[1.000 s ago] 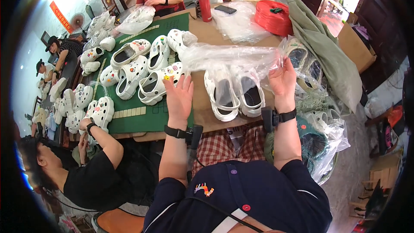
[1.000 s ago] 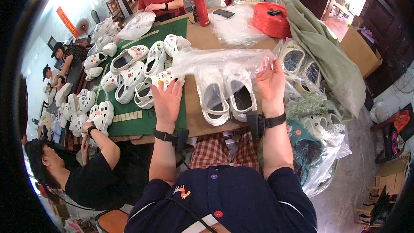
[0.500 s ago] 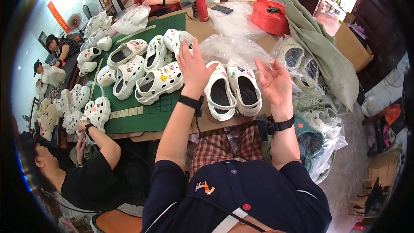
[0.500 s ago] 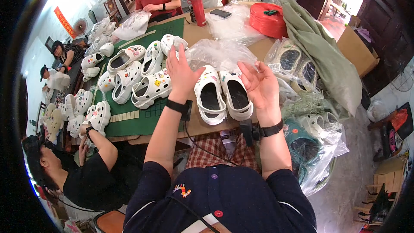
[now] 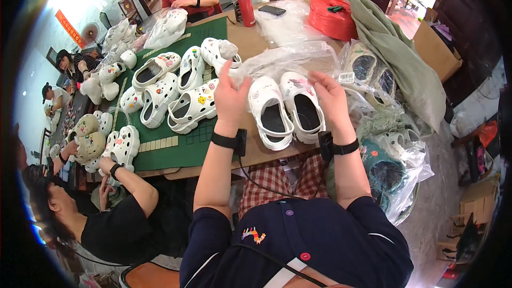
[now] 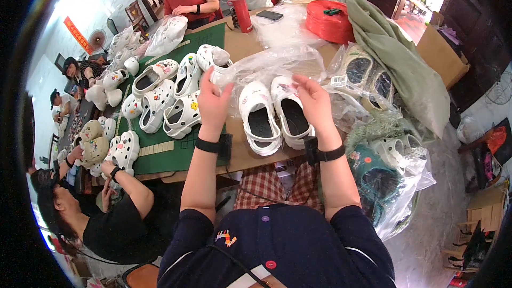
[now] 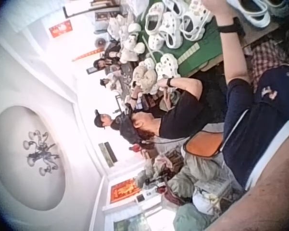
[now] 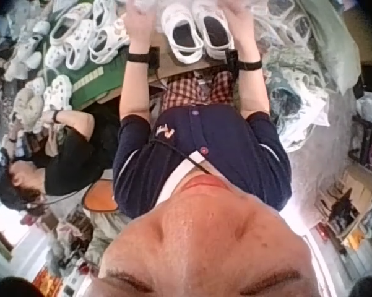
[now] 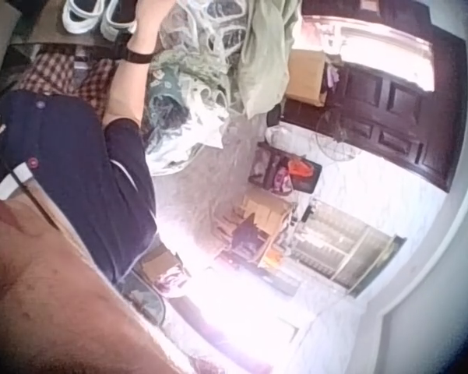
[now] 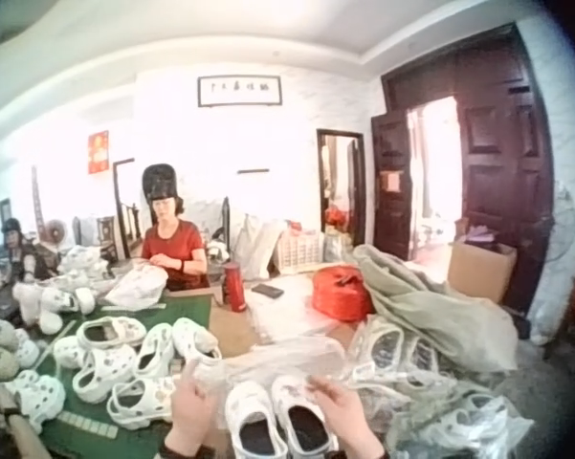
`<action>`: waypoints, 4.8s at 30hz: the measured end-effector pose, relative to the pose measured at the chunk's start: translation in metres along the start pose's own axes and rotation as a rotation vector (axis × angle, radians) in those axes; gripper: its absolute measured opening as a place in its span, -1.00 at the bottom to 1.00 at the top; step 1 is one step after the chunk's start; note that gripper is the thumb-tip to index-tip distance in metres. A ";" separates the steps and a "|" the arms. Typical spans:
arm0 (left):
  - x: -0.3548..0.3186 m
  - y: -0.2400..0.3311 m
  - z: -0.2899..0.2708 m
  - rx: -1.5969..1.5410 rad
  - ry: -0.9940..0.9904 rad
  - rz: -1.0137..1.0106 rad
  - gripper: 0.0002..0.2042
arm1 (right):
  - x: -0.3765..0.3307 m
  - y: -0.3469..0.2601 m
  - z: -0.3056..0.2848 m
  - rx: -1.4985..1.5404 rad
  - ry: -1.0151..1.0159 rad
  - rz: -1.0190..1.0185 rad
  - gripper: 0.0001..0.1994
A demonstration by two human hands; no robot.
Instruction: Pack shoes into plastic bags and then place the bags into a large shipping sack.
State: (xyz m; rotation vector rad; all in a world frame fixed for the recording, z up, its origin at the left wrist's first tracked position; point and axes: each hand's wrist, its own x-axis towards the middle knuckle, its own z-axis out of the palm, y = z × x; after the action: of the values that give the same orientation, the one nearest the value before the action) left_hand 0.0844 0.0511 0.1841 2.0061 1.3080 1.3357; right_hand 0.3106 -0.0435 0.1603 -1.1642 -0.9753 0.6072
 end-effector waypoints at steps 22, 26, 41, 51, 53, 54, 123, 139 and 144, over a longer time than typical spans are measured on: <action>0.007 -0.026 0.013 -0.096 -0.075 0.102 -0.73 | -0.024 0.022 0.024 -1.137 -0.420 0.238 -0.68; 0.011 -0.026 0.016 -0.154 -0.050 0.153 -0.74 | -0.055 -0.016 -0.014 -1.224 -0.556 0.051 -0.68; 0.015 -0.030 0.010 -0.147 -0.324 0.193 -0.70 | -0.062 -0.066 -0.056 -0.727 -0.697 0.083 -0.68; -0.035 0.021 -0.013 0.162 -0.658 0.542 -0.72 | -0.050 0.007 -0.042 -0.761 -0.273 0.214 -0.64; -0.047 0.041 -0.004 0.177 -0.624 0.567 -0.72 | -0.055 0.020 -0.030 -0.889 -0.232 0.042 -0.64; -0.052 0.048 0.002 0.197 -0.612 0.607 -0.75 | -0.058 0.003 -0.012 -0.921 -0.287 0.097 -0.63; -0.104 -0.086 0.091 -0.069 -0.449 -0.205 -0.11 | -0.065 -0.013 -0.020 -0.669 0.449 -0.084 -0.17; -0.118 -0.030 0.030 -0.606 -0.486 -0.672 -0.46 | -0.115 0.035 -0.003 -0.636 -0.111 0.374 -0.08; -0.126 -0.055 0.030 -0.975 -0.545 -0.726 -0.45 | -0.146 0.013 0.003 -0.656 -0.261 0.340 -0.18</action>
State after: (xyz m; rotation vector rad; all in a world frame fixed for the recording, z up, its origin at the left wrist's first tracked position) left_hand 0.0704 -0.0252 0.0668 0.9528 0.7471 0.7379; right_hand 0.2395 -0.1575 0.1028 -1.8925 -1.2583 0.7476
